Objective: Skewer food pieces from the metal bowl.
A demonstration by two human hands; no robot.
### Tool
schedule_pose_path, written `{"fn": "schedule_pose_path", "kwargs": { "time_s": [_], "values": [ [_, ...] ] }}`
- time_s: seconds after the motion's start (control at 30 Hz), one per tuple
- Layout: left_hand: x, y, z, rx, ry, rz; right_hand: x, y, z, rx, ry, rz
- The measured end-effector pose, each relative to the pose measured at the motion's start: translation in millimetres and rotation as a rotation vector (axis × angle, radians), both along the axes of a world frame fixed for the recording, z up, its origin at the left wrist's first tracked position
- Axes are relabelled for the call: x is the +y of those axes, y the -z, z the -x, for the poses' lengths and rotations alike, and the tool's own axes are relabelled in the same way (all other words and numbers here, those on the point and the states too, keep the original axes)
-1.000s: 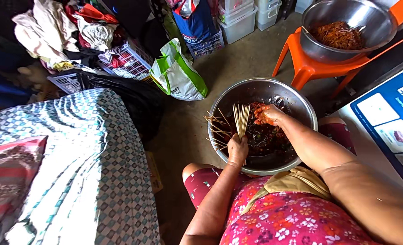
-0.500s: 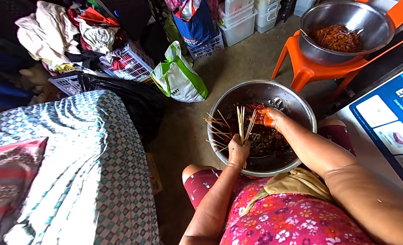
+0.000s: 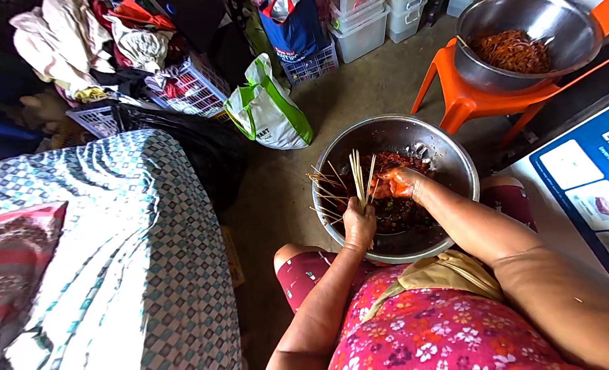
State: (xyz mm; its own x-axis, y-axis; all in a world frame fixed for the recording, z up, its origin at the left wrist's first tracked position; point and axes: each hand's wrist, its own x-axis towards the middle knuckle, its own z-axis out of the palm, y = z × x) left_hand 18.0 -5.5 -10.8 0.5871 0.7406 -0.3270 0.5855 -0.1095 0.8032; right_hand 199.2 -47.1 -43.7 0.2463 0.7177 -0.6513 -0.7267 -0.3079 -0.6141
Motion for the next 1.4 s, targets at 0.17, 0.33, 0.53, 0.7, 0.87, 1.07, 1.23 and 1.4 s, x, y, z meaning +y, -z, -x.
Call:
{"fn": "schedule_pose_path", "kwargs": {
  "time_s": [0.17,0.33,0.53,0.7,0.87,1.07,1.23,1.4],
  "values": [
    [1,2,-1,0.031,-0.022,0.002,-4,-7,18,-0.072,-0.284,-0.004],
    [2,1,-2,0.057,-0.009,0.001,-4,6,1,-0.337,-0.357,0.047],
    [2,1,-2,0.023,-0.053,-0.02,-2,32,-44,-1.228,-0.286,0.339],
    [2,4,1,-0.052,-0.117,-0.025,15,58,-9,-1.497,-0.631,0.215],
    [3,7,2,-0.061,-0.114,-0.004,11,53,-20,-1.467,-0.707,0.383],
    [4,6,1,-0.062,-0.11,-0.003,3,32,-46,-1.26,-0.524,0.513],
    [4,6,2,-0.09,-0.127,0.002,3,22,-45,-1.188,-0.225,0.489],
    [3,8,2,-0.137,-0.152,-0.027,10,34,-13,-1.568,-0.475,0.224]
  ]
}}
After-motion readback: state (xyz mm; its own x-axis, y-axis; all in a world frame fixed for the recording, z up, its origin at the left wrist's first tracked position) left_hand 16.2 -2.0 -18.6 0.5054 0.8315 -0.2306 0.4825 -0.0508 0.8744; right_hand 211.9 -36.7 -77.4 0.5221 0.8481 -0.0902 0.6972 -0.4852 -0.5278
